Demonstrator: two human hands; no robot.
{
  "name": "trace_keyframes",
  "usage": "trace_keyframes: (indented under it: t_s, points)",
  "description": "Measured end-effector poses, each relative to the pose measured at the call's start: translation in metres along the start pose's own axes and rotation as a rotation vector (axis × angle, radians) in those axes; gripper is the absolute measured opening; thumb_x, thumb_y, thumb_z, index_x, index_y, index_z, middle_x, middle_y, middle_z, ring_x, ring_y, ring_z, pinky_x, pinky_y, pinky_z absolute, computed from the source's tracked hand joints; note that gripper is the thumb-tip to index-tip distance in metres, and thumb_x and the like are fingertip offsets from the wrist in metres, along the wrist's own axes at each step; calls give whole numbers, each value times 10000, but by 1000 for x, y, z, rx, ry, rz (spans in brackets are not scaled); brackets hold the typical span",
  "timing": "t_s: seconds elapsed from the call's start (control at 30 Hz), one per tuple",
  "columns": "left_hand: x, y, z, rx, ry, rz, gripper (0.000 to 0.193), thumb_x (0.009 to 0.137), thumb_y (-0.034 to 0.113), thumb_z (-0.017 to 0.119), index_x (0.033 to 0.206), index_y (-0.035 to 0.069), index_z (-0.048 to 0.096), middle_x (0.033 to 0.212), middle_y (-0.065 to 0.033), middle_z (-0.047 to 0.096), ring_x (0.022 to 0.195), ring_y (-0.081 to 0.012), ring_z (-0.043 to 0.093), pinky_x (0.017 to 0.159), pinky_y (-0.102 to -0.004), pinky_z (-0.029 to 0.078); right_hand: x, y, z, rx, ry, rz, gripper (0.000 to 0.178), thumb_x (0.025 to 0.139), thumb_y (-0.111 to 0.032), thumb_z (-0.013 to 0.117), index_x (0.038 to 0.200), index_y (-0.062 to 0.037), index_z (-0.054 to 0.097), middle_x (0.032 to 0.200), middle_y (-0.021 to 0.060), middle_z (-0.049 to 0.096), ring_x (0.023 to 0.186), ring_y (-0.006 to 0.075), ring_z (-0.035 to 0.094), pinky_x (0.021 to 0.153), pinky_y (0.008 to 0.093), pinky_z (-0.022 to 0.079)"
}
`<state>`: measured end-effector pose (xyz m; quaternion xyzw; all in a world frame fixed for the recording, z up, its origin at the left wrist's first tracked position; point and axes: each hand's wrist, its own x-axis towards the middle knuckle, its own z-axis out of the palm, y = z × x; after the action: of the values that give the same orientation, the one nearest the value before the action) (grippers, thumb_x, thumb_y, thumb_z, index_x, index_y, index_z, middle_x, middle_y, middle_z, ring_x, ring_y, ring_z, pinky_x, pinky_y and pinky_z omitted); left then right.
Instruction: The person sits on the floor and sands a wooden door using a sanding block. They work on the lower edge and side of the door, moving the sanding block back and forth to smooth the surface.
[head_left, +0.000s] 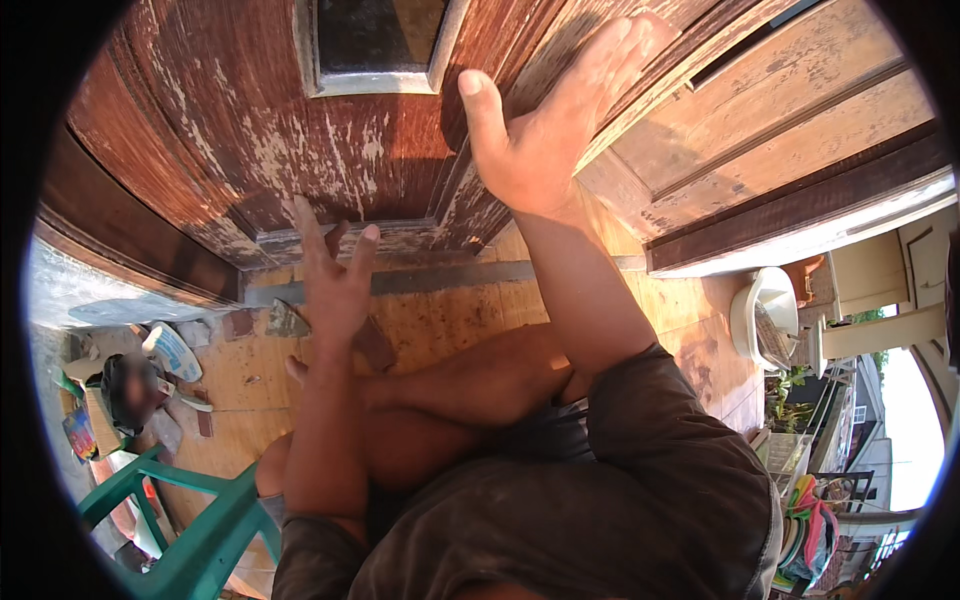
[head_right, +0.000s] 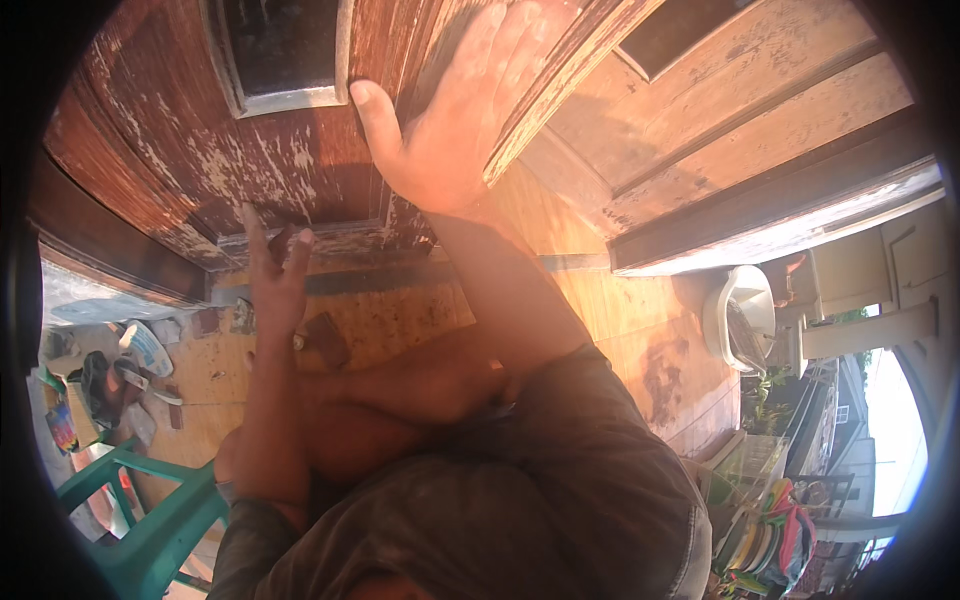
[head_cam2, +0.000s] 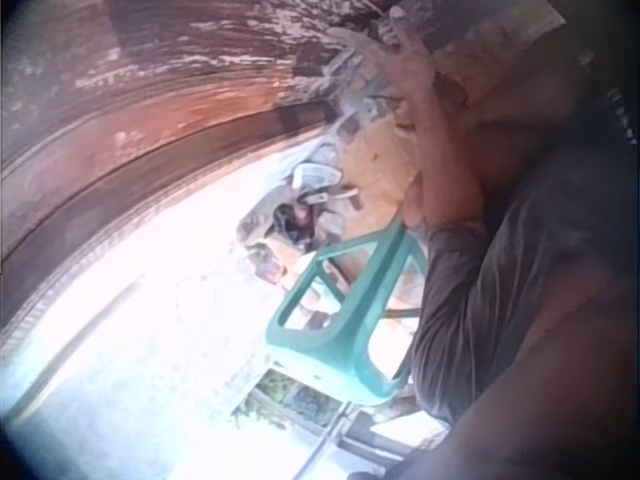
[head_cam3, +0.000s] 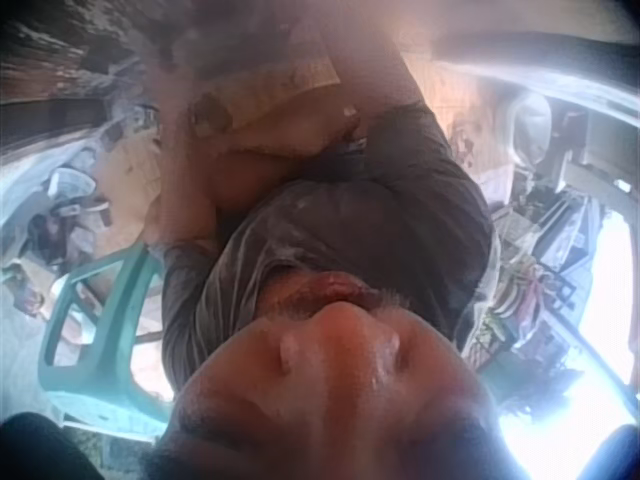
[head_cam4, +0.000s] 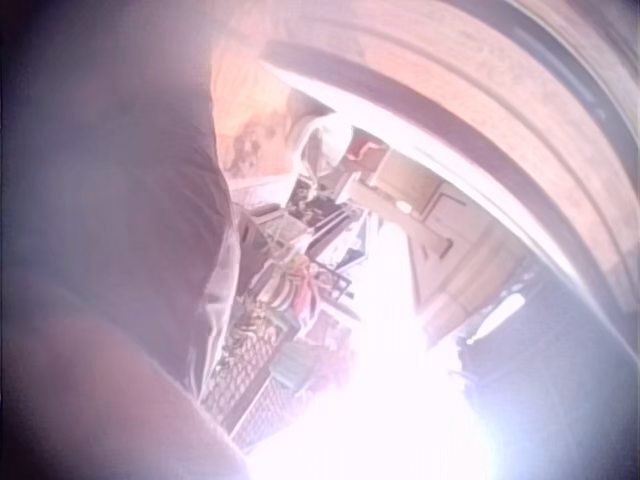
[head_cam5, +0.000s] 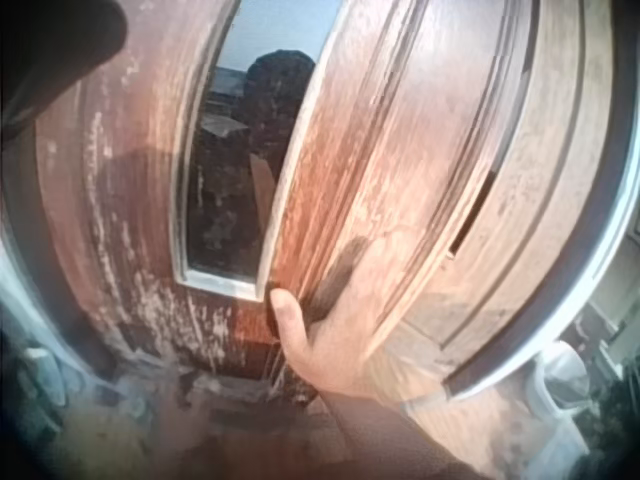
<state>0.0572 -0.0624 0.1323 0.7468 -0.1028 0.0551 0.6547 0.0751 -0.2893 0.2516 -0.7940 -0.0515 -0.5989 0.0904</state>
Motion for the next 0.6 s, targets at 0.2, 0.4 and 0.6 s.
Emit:
trace_keyframes:
  t_s: [0.2, 0.4, 0.6]
  points:
    - [0, 7, 3, 64, 3, -28, 926, 977, 241, 715, 1644, -5, 121, 1674, -269, 219, 1320, -325, 568, 1072, -411, 492, -11, -2, -7, 14, -101, 115, 1141, 921, -495, 708, 1583, 151, 41, 1634, 416, 88, 1540, 548, 72, 1250, 586, 58]
    - [0, 6, -1, 9, 3, -28, 922, 980, 243, 713, 1638, -20, 124, 1662, -287, 231, 1314, -333, 571, 1058, -409, 501, -91, -27, -8, -35, -271, 30, 1161, 923, -578, 678, 1576, 159, 62, 1620, 435, 104, 1507, 614, 88, 1219, 659, 84]
    - [-1, 6, 0, 65, -8, 0, 913, 986, 255, 705, 1635, -29, 130, 1667, -285, 220, 1321, -356, 570, 1059, -415, 500, 50, 13, -8, -2, 37, -138, 1124, 920, -503, 699, 1585, 143, 63, 1634, 415, 92, 1547, 534, 74, 1247, 588, 83]
